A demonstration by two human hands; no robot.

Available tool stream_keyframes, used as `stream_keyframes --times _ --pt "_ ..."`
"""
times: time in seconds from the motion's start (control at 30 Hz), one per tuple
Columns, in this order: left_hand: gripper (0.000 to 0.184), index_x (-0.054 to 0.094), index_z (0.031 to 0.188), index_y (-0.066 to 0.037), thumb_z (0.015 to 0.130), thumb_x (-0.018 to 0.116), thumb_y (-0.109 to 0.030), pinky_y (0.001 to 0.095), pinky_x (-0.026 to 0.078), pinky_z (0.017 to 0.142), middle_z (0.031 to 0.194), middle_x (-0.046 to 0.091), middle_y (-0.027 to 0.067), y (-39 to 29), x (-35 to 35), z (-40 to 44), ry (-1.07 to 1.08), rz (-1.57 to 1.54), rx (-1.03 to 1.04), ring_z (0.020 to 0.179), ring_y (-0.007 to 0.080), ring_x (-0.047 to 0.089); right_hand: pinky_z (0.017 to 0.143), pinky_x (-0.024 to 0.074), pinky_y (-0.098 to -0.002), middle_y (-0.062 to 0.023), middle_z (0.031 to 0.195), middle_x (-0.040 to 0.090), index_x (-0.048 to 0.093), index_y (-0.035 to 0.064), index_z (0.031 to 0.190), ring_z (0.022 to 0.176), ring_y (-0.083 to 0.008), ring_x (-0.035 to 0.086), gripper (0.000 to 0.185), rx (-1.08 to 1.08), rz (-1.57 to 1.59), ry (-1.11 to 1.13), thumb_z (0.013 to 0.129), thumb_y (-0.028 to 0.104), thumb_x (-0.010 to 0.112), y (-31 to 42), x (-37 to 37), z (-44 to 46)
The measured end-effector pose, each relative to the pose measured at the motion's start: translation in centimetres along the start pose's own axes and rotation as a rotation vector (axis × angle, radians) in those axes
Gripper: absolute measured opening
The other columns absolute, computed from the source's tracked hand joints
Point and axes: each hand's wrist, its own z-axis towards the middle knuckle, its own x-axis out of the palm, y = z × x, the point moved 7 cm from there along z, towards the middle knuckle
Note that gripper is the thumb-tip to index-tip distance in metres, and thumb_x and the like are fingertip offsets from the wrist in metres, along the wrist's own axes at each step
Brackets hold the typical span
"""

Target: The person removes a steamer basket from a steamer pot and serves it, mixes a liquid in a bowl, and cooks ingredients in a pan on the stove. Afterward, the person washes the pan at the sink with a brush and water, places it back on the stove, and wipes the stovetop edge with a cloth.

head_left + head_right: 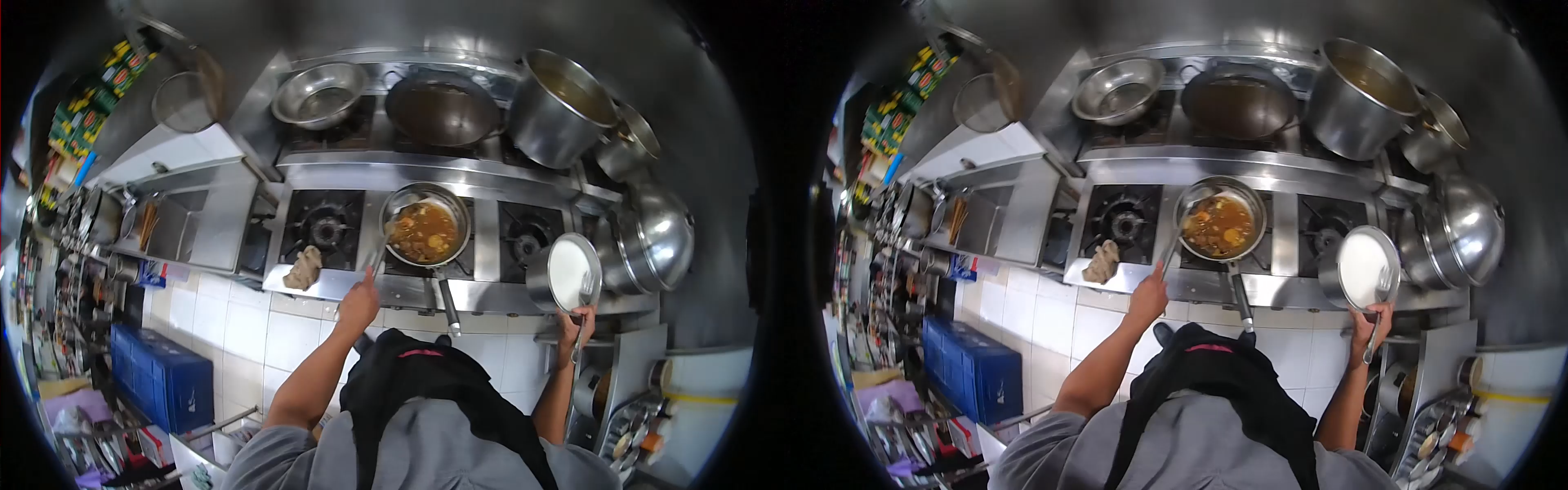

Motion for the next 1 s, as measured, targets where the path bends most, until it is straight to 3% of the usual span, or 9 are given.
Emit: stream_keyframes --times 0.1,0.23,0.3,0.47,0.63,0.7,0.83,0.97,1.0 --pt "0.057 0.041 0.146 0.000 0.094 0.058 -0.017 0.0544 0.053 0.085 0.114 0.066 0.0275 0.7 1.2 -2.2 -0.181 -0.194 0.297 0.097 0.0457 0.066 0.095 0.0407 -0.0325 -0.0115 0.105 0.056 0.049 0.0064 0.086 0.102 -0.0262 0.055 0.043 -0.035 -0.044 -0.032 0.064 0.003 0.086 -0.5 -2.5 -0.1" --pt "0.052 0.047 0.141 0.001 0.093 0.059 -0.015 0.0553 0.051 0.088 0.115 0.066 0.0298 -0.3 -0.8 -1.4 -0.148 -0.296 0.217 0.102 0.0466 0.065 0.096 0.0405 -0.0332 -0.0124 0.109 0.057 0.049 0.0059 0.086 0.105 -0.0269 0.055 0.042 0.034 -0.131 -0.097 0.065 0.004 0.085 -2.2 -6.4 -0.1" --pt "0.050 0.050 0.140 0.001 0.093 0.059 -0.014 0.0544 0.052 0.084 0.107 0.068 0.0294 -1.8 -1.2 0.9 0.007 -0.113 -0.094 0.099 0.0461 0.065 0.086 0.0394 -0.0281 -0.0056 0.092 0.050 0.048 0.0058 0.084 0.090 -0.0188 0.051 0.035 -0.058 -0.226 -0.194 0.073 0.004 0.082 -1.4 -8.3 0.4" --pt "0.051 0.057 0.139 -0.004 0.088 0.056 -0.011 0.0506 0.052 0.074 0.096 0.068 0.0245 -4.3 1.5 2.8 -0.065 0.005 0.435 0.084 0.0396 0.066 0.077 0.0443 -0.0376 -0.0053 0.089 0.052 0.054 0.0084 0.088 0.083 -0.0229 0.051 0.041 0.015 -0.530 -0.388 0.071 0.021 0.089 -6.5 -16.3 -0.3" --pt "0.059 0.055 0.143 -0.026 0.087 0.068 -0.014 0.0497 0.053 0.075 0.107 0.068 0.0178 -3.5 -5.4 0.4 0.063 0.490 0.172 0.095 0.0363 0.067 0.079 0.0469 -0.0367 -0.0099 0.092 0.057 0.051 0.0085 0.080 0.087 -0.0267 0.057 0.052 0.034 -0.509 -0.581 0.061 0.028 0.095 -13.9 -25.1 0.0" --pt "0.058 0.056 0.143 -0.021 0.087 0.067 -0.010 0.0492 0.054 0.076 0.105 0.070 0.0204 -2.5 -6.9 -0.1 -0.151 0.454 0.426 0.093 0.0403 0.068 0.079 0.0471 -0.0376 -0.0111 0.092 0.058 0.051 0.0081 0.081 0.086 -0.0275 0.057 0.052 0.143 -0.541 -0.614 0.063 0.033 0.093 -17.4 -27.7 -0.4" --pt "0.049 0.059 0.137 -0.005 0.088 0.060 -0.004 0.0460 0.050 0.092 0.117 0.067 0.0277 -9.3 -12.5 -2.4 0.170 0.097 0.105 0.109 0.0427 0.064 0.087 0.0443 -0.0452 -0.0127 0.096 0.056 0.057 0.0078 0.090 0.091 -0.0325 0.055 0.044 -0.053 -0.730 -0.639 0.078 0.042 0.082 -24.1 -33.6 -2.6" --pt "0.046 0.060 0.135 -0.005 0.089 0.061 -0.010 0.0415 0.049 0.099 0.119 0.065 0.0285 -3.5 -10.3 -3.5 0.213 -0.022 0.017 0.115 0.0414 0.063 0.068 0.0473 -0.0352 -0.0085 0.077 0.058 0.060 0.0072 0.086 0.070 -0.0282 0.057 0.017 -0.275 -0.884 -0.744 0.088 0.017 0.074 -27.6 -37.6 -3.2" --pt "0.046 0.060 0.135 -0.005 0.090 0.061 -0.010 0.0422 0.049 0.098 0.119 0.066 0.0283 -4.7 -10.1 -3.5 0.171 0.027 0.028 0.114 0.0418 0.063 0.073 0.0543 -0.0434 -0.0131 0.079 0.060 0.059 0.0032 0.084 0.074 -0.0303 0.061 0.013 -0.071 -1.157 -0.627 0.085 0.009 0.071 -31.2 -40.3 -3.7"
